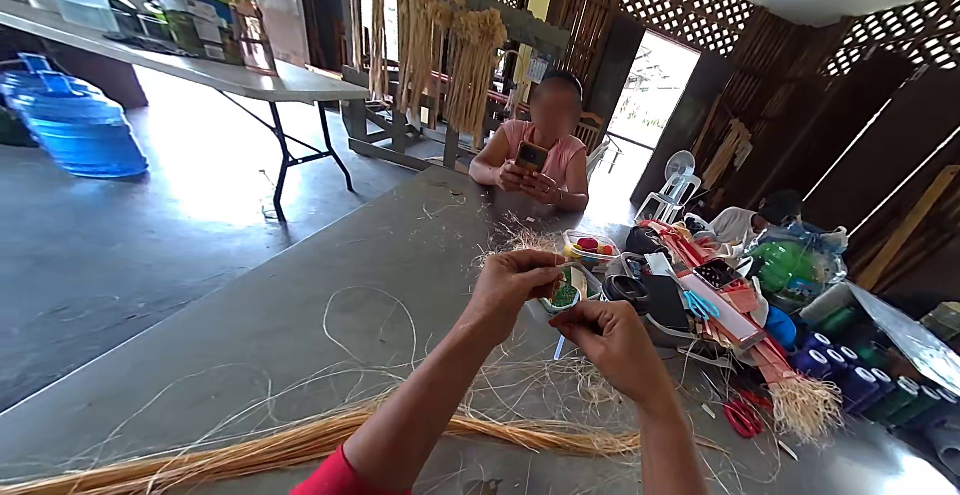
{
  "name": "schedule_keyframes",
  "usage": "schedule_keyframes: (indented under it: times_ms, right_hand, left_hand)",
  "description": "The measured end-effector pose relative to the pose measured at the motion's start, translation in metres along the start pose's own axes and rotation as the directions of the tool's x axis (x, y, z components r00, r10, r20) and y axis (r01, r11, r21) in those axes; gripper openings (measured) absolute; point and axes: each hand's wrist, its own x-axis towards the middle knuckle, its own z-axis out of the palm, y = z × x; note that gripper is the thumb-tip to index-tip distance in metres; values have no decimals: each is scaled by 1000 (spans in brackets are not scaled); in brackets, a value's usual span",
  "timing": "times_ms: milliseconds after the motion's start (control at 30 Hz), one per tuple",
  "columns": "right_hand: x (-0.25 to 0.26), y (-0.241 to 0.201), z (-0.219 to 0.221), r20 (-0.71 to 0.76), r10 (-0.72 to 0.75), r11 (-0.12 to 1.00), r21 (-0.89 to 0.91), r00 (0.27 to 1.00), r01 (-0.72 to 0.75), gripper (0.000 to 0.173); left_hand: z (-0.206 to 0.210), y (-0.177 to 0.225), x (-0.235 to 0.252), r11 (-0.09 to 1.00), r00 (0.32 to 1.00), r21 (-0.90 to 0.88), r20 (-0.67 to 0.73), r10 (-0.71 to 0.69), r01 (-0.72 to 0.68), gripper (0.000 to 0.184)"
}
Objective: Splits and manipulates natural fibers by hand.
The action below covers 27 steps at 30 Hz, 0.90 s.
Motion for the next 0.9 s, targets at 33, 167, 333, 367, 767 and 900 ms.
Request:
schedule_keyframes:
  times_ms: [33, 167, 333, 367, 767, 900]
  right_hand:
    - [0, 0, -2, 3, 11, 1000, 11, 1000, -11, 15]
    - [-2, -5, -14, -128, 172, 980, 121, 977, -157, 41]
    - [5, -8, -9, -275, 367, 873, 431, 889, -227, 32]
    - [6, -8, -8, -243, 373, 854, 468, 895, -229, 28]
    - [8, -1, -1, -167, 380, 739, 647, 910, -190, 11]
    - [9, 2, 0, -151, 394, 705, 683, 906, -193, 14]
  left_hand:
    - [-2, 1, 0, 1000, 1000, -8, 25, -15, 15, 13]
    - [-14, 1, 3, 997, 975, -38, 216, -53, 62, 16]
    - [-21, 3, 4, 996, 879, 64, 468, -92, 70, 20]
    - [-19, 3, 3, 995, 875, 72, 473, -100, 74, 20]
    - [-16, 3, 3, 983, 874, 122, 453, -176, 135, 17]
    - [-14, 3, 2, 985, 887, 125, 431, -163, 121, 16]
